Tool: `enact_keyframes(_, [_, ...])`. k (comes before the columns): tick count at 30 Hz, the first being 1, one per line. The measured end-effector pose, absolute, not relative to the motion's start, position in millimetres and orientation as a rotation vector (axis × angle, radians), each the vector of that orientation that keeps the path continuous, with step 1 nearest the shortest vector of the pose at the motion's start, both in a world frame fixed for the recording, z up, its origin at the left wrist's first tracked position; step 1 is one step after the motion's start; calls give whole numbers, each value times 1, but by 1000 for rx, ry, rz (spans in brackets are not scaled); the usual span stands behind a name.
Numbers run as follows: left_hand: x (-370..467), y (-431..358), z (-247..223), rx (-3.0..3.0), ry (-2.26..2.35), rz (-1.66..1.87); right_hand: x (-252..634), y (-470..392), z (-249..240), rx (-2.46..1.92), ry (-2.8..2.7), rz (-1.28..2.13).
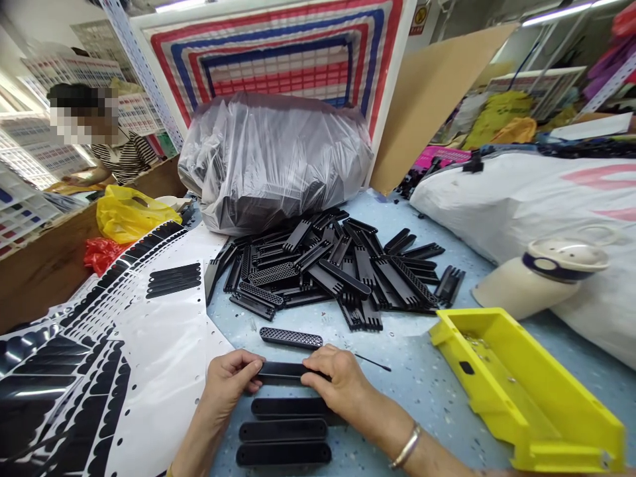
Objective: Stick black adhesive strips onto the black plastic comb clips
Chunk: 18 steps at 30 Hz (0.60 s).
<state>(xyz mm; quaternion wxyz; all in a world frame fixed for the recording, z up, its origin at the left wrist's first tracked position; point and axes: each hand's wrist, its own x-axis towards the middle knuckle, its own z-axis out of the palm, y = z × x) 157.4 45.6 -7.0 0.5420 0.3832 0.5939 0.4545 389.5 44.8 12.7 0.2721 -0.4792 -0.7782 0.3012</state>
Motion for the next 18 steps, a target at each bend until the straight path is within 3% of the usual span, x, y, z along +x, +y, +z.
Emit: enact_keyframes(18, [154,45,-8,955,1403,1038,393,40,19,-1223,-2143,818])
